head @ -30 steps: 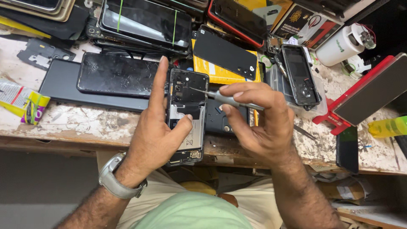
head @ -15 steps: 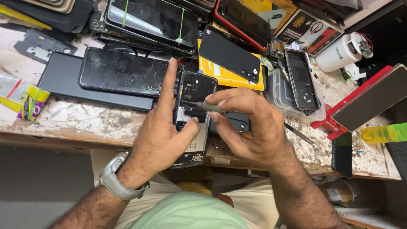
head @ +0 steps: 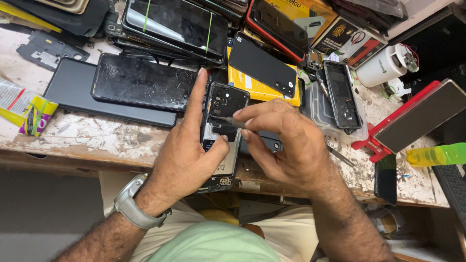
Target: The person disassembles a smartphone, removes screws and internal components, applies adhesive to the frame, and reattaches the back cover. The person uses a screwdriver and tweezers to handle small parts and aligns the back cover before pressing it into place.
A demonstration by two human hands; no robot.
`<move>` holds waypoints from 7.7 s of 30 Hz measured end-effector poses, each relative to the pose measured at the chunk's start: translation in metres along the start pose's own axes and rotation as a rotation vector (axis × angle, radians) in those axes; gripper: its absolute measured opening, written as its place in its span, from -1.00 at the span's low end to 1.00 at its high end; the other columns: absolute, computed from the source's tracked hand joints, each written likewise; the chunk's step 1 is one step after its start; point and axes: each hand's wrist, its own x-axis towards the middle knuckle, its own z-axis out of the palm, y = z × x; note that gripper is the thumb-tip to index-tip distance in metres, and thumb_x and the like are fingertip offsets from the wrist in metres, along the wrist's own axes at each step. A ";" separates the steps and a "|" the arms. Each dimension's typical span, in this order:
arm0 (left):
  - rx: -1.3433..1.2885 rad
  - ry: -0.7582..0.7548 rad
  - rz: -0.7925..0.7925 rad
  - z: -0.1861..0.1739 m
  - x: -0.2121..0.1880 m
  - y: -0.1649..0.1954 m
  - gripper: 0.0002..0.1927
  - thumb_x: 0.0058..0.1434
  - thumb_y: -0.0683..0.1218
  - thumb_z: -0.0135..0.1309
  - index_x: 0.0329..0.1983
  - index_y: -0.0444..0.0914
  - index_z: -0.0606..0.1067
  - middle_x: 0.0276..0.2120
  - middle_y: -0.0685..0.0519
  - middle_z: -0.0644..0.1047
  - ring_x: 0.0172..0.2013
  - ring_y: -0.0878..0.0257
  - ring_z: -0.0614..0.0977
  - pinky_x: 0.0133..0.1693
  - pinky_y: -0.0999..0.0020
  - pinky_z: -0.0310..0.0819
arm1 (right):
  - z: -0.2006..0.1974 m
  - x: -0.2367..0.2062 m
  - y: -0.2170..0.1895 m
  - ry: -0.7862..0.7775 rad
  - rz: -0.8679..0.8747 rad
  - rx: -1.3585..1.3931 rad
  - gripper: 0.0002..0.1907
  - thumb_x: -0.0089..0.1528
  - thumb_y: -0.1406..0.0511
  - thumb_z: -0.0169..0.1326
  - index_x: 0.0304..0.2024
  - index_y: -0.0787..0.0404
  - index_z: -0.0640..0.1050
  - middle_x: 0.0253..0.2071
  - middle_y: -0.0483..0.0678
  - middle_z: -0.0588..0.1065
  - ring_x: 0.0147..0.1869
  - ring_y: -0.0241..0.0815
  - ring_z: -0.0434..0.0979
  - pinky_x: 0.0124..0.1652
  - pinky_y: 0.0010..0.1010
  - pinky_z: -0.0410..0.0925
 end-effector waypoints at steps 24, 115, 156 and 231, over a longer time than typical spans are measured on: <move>-0.012 -0.026 -0.021 -0.001 0.002 0.003 0.07 0.16 -0.22 0.07 0.59 -0.12 -0.31 0.09 -0.12 0.60 0.00 0.05 0.73 0.05 0.19 0.59 | -0.013 0.017 -0.014 -0.149 -0.009 -0.085 -0.68 0.22 0.58 0.20 -0.09 0.24 0.40 0.00 0.07 0.56 0.06 0.01 0.63 0.05 -0.23 0.51; -0.015 -0.011 -0.070 -0.001 0.003 0.007 -0.05 0.22 -0.20 0.02 0.59 -0.05 -0.18 -0.01 -0.10 0.63 -0.13 0.10 0.71 -0.10 0.23 0.64 | -0.021 0.032 -0.016 -0.206 -0.118 -0.176 -0.78 0.33 0.49 0.21 -0.06 0.28 0.43 -0.02 0.04 0.57 0.06 -0.01 0.65 0.04 -0.26 0.54; -0.027 -0.005 -0.037 -0.001 0.001 0.004 -0.06 0.23 -0.18 0.01 0.59 -0.09 -0.18 -0.01 -0.13 0.64 -0.04 0.04 0.75 -0.01 0.17 0.62 | -0.024 0.032 -0.011 -0.239 -0.111 -0.118 -0.77 0.30 0.55 0.16 -0.10 0.24 0.42 -0.03 0.00 0.58 0.15 -0.03 0.62 0.08 -0.29 0.55; 0.007 0.012 -0.063 -0.002 0.002 0.005 -0.05 0.20 -0.16 0.03 0.59 -0.08 -0.16 -0.04 -0.18 0.63 -0.12 -0.03 0.74 -0.06 0.13 0.61 | -0.021 0.028 -0.006 -0.236 -0.102 -0.099 -0.73 0.27 0.57 0.17 -0.08 0.25 0.42 0.00 0.01 0.56 0.16 -0.06 0.63 0.12 -0.29 0.53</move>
